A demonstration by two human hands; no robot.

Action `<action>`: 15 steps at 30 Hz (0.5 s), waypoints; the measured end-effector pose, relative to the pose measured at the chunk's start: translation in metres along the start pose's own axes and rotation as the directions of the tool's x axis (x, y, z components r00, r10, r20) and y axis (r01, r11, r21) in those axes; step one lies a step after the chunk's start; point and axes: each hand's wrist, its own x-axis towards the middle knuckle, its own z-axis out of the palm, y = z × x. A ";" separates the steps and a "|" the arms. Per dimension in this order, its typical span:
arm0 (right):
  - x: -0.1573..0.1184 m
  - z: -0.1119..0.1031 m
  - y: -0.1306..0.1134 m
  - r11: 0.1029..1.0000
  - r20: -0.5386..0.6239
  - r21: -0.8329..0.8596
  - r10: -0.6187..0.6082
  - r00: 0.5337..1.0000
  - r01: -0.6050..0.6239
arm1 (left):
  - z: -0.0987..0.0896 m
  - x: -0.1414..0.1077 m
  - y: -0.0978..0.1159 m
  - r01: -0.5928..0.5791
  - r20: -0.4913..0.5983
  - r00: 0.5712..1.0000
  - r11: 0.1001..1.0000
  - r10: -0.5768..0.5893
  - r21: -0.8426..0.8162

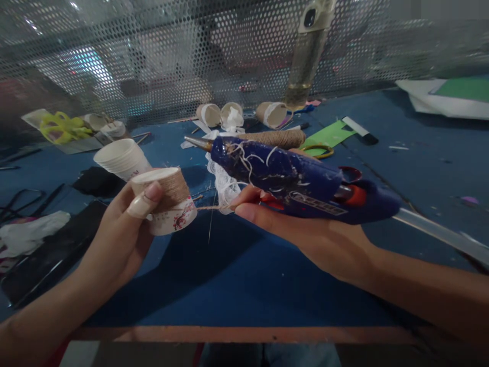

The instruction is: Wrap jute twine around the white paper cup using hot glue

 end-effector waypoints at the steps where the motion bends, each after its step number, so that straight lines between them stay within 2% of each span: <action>1: 0.000 0.000 0.000 1.000 -0.002 -0.003 -0.010 1.000 0.010 | 0.000 0.000 0.000 -0.007 0.000 1.000 1.000 0.007 0.005; 15: 0.006 0.003 -0.004 0.997 -0.101 -0.049 0.057 0.993 -0.062 | -0.002 -0.004 0.004 0.084 0.182 0.981 0.995 -0.073 -0.052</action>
